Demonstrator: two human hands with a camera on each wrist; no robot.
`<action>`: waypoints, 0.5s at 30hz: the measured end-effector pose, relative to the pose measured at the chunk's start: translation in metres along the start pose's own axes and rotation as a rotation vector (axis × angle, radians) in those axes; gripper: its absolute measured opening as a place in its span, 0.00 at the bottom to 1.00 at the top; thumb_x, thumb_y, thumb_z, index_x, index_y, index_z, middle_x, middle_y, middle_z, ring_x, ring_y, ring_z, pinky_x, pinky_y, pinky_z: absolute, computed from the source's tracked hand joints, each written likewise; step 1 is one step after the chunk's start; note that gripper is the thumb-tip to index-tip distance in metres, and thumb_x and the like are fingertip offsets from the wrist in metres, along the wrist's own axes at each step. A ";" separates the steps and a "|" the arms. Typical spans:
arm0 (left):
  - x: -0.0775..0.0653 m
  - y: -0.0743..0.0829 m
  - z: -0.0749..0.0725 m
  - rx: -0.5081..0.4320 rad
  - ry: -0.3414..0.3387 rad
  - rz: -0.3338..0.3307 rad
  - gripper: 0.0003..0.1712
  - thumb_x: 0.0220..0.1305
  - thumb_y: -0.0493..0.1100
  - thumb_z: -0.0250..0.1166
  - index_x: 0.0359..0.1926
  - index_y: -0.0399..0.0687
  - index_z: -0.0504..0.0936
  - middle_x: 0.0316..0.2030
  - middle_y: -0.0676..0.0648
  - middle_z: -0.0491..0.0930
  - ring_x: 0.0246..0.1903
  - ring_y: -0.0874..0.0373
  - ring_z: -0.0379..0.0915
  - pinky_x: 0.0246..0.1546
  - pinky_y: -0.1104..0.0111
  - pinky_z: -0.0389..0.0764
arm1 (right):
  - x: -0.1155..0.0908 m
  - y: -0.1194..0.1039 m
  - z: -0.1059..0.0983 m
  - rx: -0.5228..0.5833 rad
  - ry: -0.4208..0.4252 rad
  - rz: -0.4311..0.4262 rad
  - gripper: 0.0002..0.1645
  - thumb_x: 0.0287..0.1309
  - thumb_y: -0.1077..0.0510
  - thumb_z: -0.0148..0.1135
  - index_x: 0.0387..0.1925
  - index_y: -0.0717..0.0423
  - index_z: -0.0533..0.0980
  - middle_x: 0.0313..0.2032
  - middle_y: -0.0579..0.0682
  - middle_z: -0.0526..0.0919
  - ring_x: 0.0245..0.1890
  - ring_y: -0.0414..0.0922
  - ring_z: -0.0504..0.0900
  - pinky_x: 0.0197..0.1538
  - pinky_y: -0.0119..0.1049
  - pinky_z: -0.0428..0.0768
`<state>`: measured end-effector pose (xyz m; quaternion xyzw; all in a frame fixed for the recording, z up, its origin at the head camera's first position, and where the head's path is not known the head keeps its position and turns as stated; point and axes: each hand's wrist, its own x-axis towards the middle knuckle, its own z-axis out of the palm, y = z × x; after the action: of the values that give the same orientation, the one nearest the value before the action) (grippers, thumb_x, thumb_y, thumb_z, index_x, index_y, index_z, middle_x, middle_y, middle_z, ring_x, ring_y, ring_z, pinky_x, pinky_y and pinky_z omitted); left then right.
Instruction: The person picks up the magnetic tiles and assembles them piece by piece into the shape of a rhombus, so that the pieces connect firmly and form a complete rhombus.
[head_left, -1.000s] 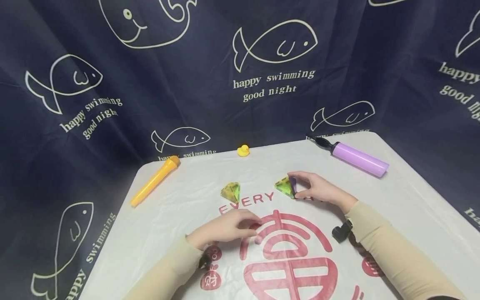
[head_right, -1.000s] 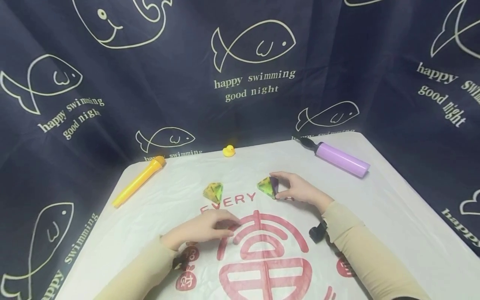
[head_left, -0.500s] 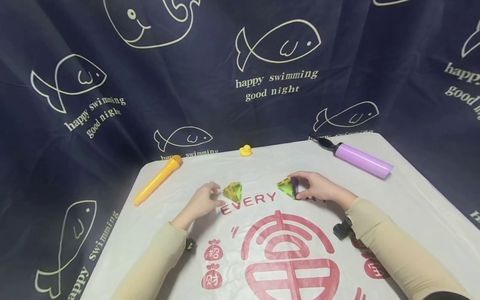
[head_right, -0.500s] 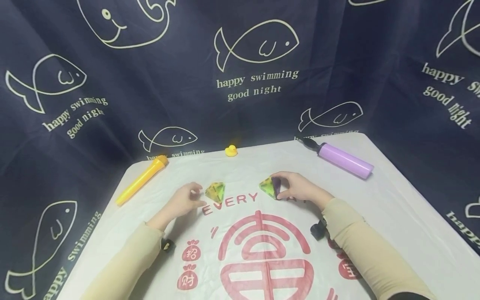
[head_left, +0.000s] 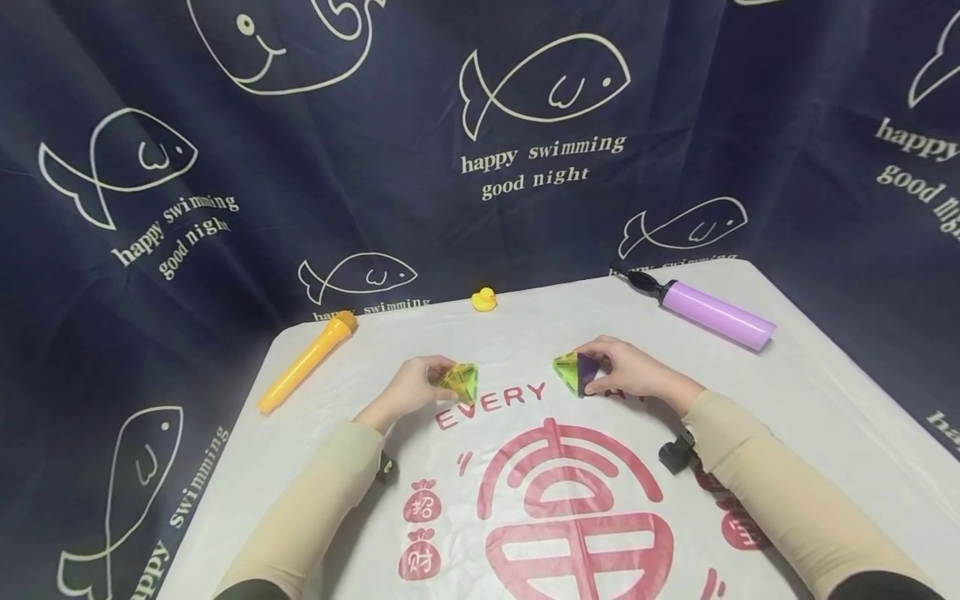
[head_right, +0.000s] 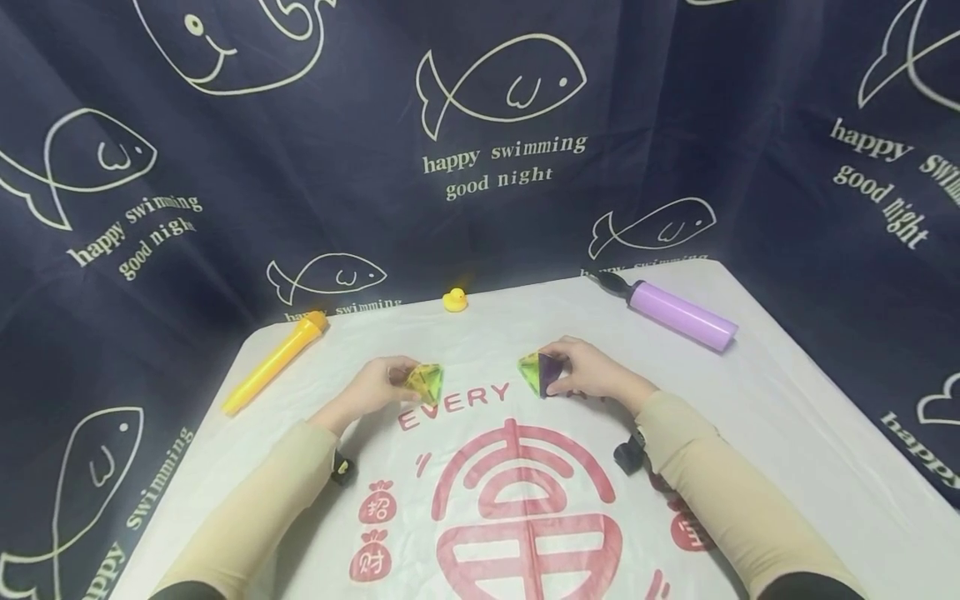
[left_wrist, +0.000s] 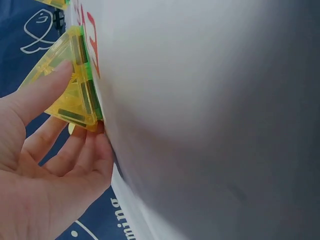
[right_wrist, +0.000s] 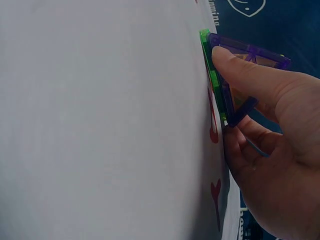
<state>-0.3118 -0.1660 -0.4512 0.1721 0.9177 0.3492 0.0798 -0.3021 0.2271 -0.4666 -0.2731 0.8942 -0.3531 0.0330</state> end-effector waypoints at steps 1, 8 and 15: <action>0.000 -0.001 0.000 0.002 0.003 0.000 0.28 0.49 0.36 0.80 0.54 0.44 0.86 0.47 0.46 0.86 0.48 0.49 0.80 0.58 0.52 0.76 | 0.001 -0.001 0.001 -0.004 0.001 -0.001 0.37 0.48 0.59 0.81 0.58 0.68 0.77 0.46 0.56 0.80 0.46 0.52 0.79 0.52 0.50 0.77; 0.005 0.005 0.006 -0.020 -0.001 -0.009 0.25 0.49 0.36 0.81 0.51 0.45 0.86 0.44 0.49 0.86 0.45 0.53 0.81 0.55 0.56 0.79 | 0.008 -0.006 0.007 0.004 0.005 0.009 0.35 0.48 0.59 0.81 0.56 0.70 0.78 0.42 0.55 0.78 0.38 0.46 0.76 0.38 0.37 0.79; 0.013 0.023 0.016 -0.064 -0.035 -0.007 0.23 0.51 0.36 0.80 0.50 0.43 0.86 0.40 0.50 0.85 0.43 0.55 0.82 0.52 0.60 0.81 | 0.016 -0.018 0.016 0.054 -0.011 0.057 0.30 0.54 0.62 0.77 0.57 0.68 0.78 0.40 0.55 0.78 0.35 0.47 0.78 0.29 0.36 0.79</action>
<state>-0.3138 -0.1348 -0.4483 0.1721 0.9052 0.3749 0.1024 -0.3030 0.1987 -0.4643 -0.2484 0.8915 -0.3747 0.0555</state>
